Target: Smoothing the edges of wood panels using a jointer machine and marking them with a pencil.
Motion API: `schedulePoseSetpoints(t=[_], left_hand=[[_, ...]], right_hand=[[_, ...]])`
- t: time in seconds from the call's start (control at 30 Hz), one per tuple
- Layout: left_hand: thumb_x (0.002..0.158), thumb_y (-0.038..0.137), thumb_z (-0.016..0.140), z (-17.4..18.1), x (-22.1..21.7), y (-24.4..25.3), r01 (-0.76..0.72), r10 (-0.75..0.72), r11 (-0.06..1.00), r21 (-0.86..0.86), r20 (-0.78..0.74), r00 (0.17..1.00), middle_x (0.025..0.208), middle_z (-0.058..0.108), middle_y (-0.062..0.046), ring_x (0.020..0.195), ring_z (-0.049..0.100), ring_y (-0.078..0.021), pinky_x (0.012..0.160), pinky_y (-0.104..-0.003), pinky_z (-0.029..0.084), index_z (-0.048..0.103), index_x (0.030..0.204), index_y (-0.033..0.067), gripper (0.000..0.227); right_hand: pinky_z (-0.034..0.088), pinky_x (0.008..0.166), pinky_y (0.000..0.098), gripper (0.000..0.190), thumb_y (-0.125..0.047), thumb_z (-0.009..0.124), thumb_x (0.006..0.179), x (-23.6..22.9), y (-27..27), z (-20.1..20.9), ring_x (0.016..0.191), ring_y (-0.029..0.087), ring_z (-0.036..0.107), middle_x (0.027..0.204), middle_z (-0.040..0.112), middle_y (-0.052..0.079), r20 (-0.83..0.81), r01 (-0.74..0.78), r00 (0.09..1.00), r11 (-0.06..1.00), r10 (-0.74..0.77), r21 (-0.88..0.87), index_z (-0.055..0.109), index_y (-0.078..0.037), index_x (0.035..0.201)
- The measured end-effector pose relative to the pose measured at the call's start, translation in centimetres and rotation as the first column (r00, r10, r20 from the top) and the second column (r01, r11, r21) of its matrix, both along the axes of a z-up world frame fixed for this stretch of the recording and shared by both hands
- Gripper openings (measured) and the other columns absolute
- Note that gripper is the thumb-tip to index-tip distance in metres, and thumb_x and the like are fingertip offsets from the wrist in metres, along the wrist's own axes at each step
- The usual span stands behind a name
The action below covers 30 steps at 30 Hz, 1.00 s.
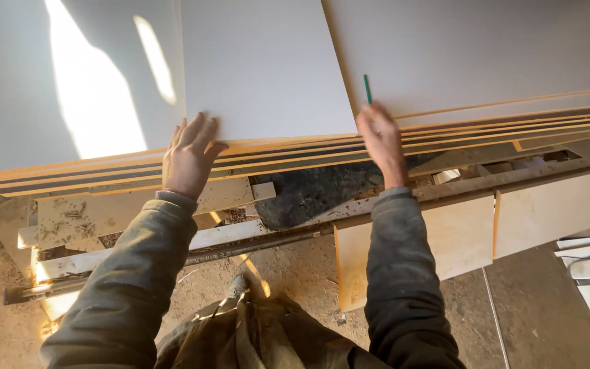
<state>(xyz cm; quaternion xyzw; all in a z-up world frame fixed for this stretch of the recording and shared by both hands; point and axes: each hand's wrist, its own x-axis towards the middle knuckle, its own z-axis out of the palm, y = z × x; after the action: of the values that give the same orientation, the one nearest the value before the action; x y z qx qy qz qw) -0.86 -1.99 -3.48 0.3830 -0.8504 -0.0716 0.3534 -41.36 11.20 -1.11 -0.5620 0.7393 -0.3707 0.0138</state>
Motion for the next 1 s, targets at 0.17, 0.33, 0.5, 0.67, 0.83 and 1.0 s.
schedulePoseSetpoints(t=[0.17, 0.33, 0.5, 0.67, 0.83, 1.0], left_hand=[[0.089, 0.04, 0.078, 0.6, -0.6, 0.0, -0.028, 0.028, 1.0, -0.009, 0.03, 0.999, 0.146, 0.062, -0.017, 0.131, 0.058, -0.0419, 0.112, -0.054, 0.045, 0.069, 0.136, 0.0133, 0.055], [0.088, 0.041, 0.078, 0.5, -1.7, -0.6, -0.103, 0.105, 0.994, -0.032, 0.086, 0.991, 0.146, 0.062, -0.013, 0.13, 0.061, -0.0387, 0.114, -0.053, 0.045, 0.069, 0.135, 0.0149, 0.055], [0.086, 0.042, 0.078, 0.9, -2.3, -0.3, -0.149, 0.156, 0.987, -0.054, 0.143, 0.977, 0.143, 0.063, -0.012, 0.129, 0.06, -0.0387, 0.112, -0.054, 0.043, 0.067, 0.135, 0.0145, 0.057], [0.089, 0.038, 0.077, 0.4, -2.4, 0.0, -0.152, 0.154, 0.988, -0.033, 0.095, 0.983, 0.143, 0.063, -0.013, 0.129, 0.06, -0.0403, 0.111, -0.051, 0.046, 0.067, 0.135, 0.011, 0.054], [0.097, 0.035, 0.072, -1.2, -2.1, -0.3, -0.07, 0.101, 0.976, -0.205, 0.145, 0.984, 0.14, 0.065, -0.015, 0.124, 0.065, -0.0384, 0.11, -0.051, 0.051, 0.064, 0.133, 0.007, 0.046], [0.097, 0.035, 0.073, -0.5, -2.3, 1.7, -0.093, 0.138, 0.962, -0.255, 0.166, 0.976, 0.137, 0.066, -0.015, 0.126, 0.062, -0.0414, 0.111, -0.058, 0.045, 0.062, 0.132, 0.0075, 0.046]], right_hand=[[0.055, 0.097, 0.0497, 0.042, -0.033, 0.071, 0.1, -4.5, -5.2, -2.0, 0.123, 0.036, 0.061, 0.138, 0.061, 0.022, -0.01, 0.295, 0.955, 0.955, -0.296, -0.023, 0.068, -0.004, 0.131], [0.058, 0.085, 0.0453, 0.027, -0.03, 0.076, 0.096, -2.5, -6.4, 1.6, 0.098, 0.03, 0.074, 0.11, 0.076, 0.016, -0.085, 0.484, 0.874, 0.846, -0.478, 0.223, 0.078, -0.006, 0.108], [0.057, 0.08, 0.0476, 0.021, -0.02, 0.073, 0.097, -5.5, -7.4, -1.2, 0.093, 0.034, 0.072, 0.103, 0.072, 0.019, -0.211, 0.429, 0.895, 0.888, -0.393, 0.166, 0.073, 0.0, 0.103], [0.058, 0.081, 0.0433, 0.026, -0.007, 0.063, 0.095, -3.3, -4.6, -1.8, 0.095, 0.031, 0.071, 0.109, 0.067, 0.021, -0.136, 0.356, 0.926, 0.934, -0.352, 0.004, 0.063, 0.004, 0.118], [0.057, 0.076, 0.0343, 0.007, -0.005, 0.063, 0.106, 7.1, -0.1, -2.1, 0.094, 0.02, 0.061, 0.113, 0.059, 0.014, 0.007, 0.075, 0.997, 0.915, -0.078, -0.397, 0.066, -0.001, 0.111], [0.057, 0.059, 0.0314, 0.013, -0.008, 0.076, 0.098, 12.7, -1.2, -5.7, 0.075, 0.016, 0.066, 0.092, 0.067, 0.01, 0.08, -0.202, 0.963, 0.881, 0.259, -0.428, 0.064, -0.001, 0.1]])
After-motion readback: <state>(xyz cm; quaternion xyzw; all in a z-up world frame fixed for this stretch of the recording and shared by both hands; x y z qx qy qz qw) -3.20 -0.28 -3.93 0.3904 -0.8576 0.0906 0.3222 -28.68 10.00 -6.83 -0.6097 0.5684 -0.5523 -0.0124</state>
